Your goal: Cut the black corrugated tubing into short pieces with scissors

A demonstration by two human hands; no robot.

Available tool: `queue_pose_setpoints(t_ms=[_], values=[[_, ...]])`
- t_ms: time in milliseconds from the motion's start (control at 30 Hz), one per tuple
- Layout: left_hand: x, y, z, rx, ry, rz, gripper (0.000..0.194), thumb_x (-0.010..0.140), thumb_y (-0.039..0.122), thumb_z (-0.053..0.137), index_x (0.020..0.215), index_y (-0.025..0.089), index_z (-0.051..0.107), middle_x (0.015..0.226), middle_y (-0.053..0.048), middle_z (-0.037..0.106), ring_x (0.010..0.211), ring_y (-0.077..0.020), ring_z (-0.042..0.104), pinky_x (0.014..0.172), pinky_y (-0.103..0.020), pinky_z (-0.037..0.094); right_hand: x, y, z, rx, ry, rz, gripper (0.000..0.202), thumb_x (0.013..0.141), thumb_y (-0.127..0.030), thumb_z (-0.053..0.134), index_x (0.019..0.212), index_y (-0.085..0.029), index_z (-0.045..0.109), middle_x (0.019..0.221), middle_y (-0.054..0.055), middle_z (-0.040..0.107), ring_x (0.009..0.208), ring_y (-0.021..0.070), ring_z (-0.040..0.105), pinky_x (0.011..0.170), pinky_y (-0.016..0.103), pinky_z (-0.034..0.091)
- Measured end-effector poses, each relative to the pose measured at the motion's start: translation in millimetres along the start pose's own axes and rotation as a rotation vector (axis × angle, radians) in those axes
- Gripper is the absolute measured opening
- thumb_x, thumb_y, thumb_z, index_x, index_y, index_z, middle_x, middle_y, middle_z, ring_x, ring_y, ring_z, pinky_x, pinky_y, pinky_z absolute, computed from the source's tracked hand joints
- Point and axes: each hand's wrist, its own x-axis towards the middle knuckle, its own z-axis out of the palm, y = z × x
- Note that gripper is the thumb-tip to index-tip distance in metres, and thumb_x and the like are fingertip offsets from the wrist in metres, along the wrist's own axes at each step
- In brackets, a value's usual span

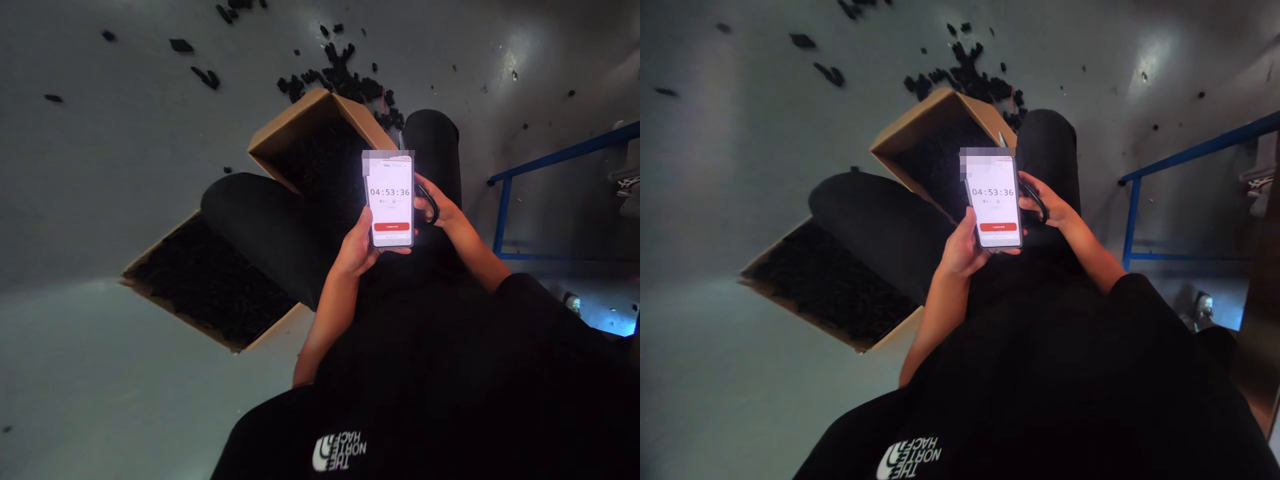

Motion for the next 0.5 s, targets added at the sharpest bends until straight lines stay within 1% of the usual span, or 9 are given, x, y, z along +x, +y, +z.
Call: queue_pose_setpoints(t_ms=[67,133,233,300,367,400,467,500], values=[[0.3,-1.1,-2.2,0.006,-0.025,0.002,0.074,0.12,0.063,0.047,0.173,0.013,0.05,0.139,-0.024,0.083,0.123,-0.0411,0.085,0.085,-0.047,0.078,0.4,5.3,-4.2,0.038,-0.044,-0.042,0.088,0.087,-0.052,0.089,0.158,-0.018,0.05,0.148,0.015,0.072,0.123,0.0237,0.076,0.086,0.03,0.071],[0.5,-1.6,-2.6,0.012,-0.02,0.004,0.074,0.119,0.064,0.05,0.172,0.013,0.052,0.136,-0.023,0.084,0.121,-0.0408,0.086,0.086,-0.048,0.078,0.4,9.0,-7.7,0.077,-0.06,-0.066,0.086,0.087,-0.047,0.091,0.157,-0.017,0.051,0.144,0.013,0.073,0.119,0.0198,0.074,0.086,0.025,0.068],[1.8,1.0,1.4,0.021,0.04,0.007,0.071,0.119,0.062,0.049,0.172,0.014,0.052,0.131,-0.021,0.086,0.119,-0.0396,0.086,0.083,-0.046,0.078,4.9,14.1,-10.1,0.13,-0.043,-0.058,0.086,0.084,-0.044,0.095,0.155,-0.018,0.053,0.138,0.01,0.074,0.114,0.0181,0.073,0.081,0.021,0.065],[2.6,4.9,7.4,0.038,0.105,0.008,0.072,0.119,0.063,0.049,0.172,0.014,0.051,0.128,-0.021,0.087,0.113,-0.0382,0.088,0.076,-0.043,0.078,11.0,16.8,-7.9,0.169,-0.031,-0.042,0.086,0.083,-0.041,0.096,0.154,-0.019,0.053,0.137,0.01,0.074,0.106,0.0174,0.073,0.074,0.021,0.064],[1.0,9.1,15.5,0.076,0.168,0.021,0.074,0.117,0.065,0.052,0.169,0.013,0.054,0.125,-0.019,0.087,0.099,-0.035,0.089,0.065,-0.038,0.074,14.9,15.6,-1.6,0.209,0.022,-0.017,0.08,0.084,-0.035,0.096,0.151,-0.021,0.055,0.136,0.009,0.075,0.1,0.0165,0.072,0.07,0.021,0.063],[-1.2,11.0,19.7,0.107,0.195,0.039,0.074,0.116,0.067,0.054,0.166,0.013,0.058,0.122,-0.018,0.088,0.09,-0.0327,0.089,0.058,-0.035,0.071,14.4,12.9,2.7,0.228,0.067,0.0,0.074,0.085,-0.03,0.095,0.148,-0.021,0.057,0.135,0.009,0.075,0.1,0.0163,0.072,0.072,0.021,0.063],[-6.4,15.7,26.6,0.196,0.227,0.091,0.071,0.11,0.071,0.063,0.153,0.014,0.068,0.116,-0.015,0.088,0.075,-0.028,0.086,0.049,-0.03,0.065,8.6,3.6,12.0,0.254,0.183,0.035,0.057,0.091,-0.021,0.09,0.14,-0.018,0.062,0.127,0.007,0.077,0.103,0.0159,0.072,0.079,0.02,0.063],[-7.6,19.4,29.0,0.254,0.243,0.141,0.072,0.104,0.074,0.07,0.144,0.014,0.072,0.112,-0.014,0.089,0.071,-0.0266,0.084,0.048,-0.03,0.064,4.2,-2.2,16.2,0.246,0.184,0.048,0.05,0.097,-0.02,0.086,0.141,-0.016,0.063,0.125,0.007,0.078,0.107,0.0162,0.072,0.085,0.021,0.063]])
